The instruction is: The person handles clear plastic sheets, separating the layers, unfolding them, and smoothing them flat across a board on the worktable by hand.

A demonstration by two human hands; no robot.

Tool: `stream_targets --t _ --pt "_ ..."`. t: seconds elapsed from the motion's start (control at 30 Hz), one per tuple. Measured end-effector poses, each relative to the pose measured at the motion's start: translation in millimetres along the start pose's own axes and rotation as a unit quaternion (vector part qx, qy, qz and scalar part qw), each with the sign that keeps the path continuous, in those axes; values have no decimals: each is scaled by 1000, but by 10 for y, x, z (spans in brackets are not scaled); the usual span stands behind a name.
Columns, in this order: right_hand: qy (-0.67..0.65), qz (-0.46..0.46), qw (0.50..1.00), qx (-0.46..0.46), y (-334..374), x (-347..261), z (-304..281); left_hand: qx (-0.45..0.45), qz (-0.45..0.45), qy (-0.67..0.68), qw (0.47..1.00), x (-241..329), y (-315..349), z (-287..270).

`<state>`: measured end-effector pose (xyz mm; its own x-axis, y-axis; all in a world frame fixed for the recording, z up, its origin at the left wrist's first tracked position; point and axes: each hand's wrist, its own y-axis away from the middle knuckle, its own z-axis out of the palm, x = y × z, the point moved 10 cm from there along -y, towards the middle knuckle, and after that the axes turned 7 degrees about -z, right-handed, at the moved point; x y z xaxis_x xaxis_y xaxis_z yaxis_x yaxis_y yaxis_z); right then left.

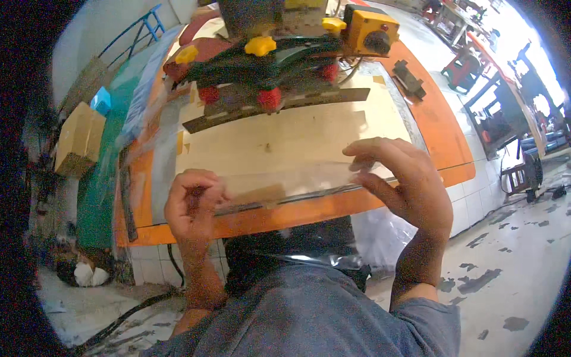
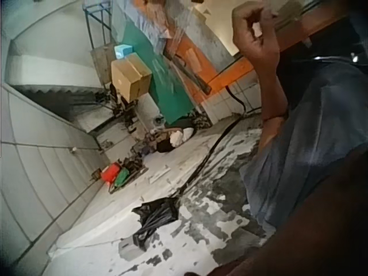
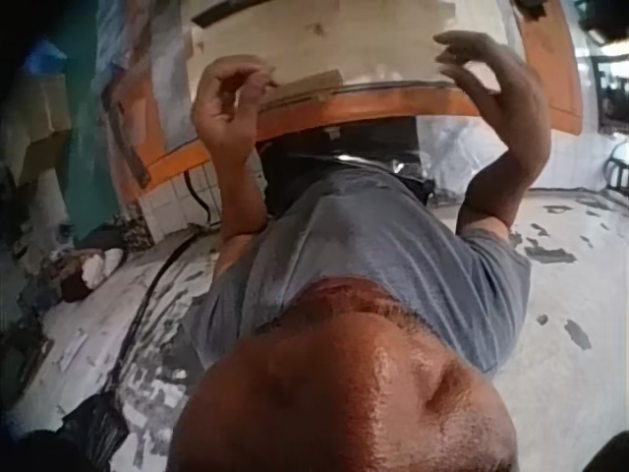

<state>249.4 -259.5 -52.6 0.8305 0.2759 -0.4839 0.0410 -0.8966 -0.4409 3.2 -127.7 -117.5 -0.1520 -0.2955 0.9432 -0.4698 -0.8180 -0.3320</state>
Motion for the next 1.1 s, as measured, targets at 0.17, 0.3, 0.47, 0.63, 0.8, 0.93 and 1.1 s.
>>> stream_targets --t 0.17,0.3,0.47,0.63,0.8,0.93,1.1 --pt "-44 -17 999 4 69 136 -58 69 25 8 997 -8 -12 -175" --pt "-110 -21 994 18 90 232 49 121 42 -8 992 -9 -2 -261" --pt "-158 -52 985 41 123 243 121 168 62 -36 983 16 49 -349" --pt "-74 -61 995 16 35 -42 110 147 81 -15 986 88 83 -273" --pt "-40 -36 999 2 38 -78 139 105 127 -44 985 234 93 -216" --pt "-86 -43 994 53 45 -42 108 108 119 -10 987 221 73 -266" --pt "-77 -105 991 8 -3 -189 169 66 119 1 991 190 73 -132"
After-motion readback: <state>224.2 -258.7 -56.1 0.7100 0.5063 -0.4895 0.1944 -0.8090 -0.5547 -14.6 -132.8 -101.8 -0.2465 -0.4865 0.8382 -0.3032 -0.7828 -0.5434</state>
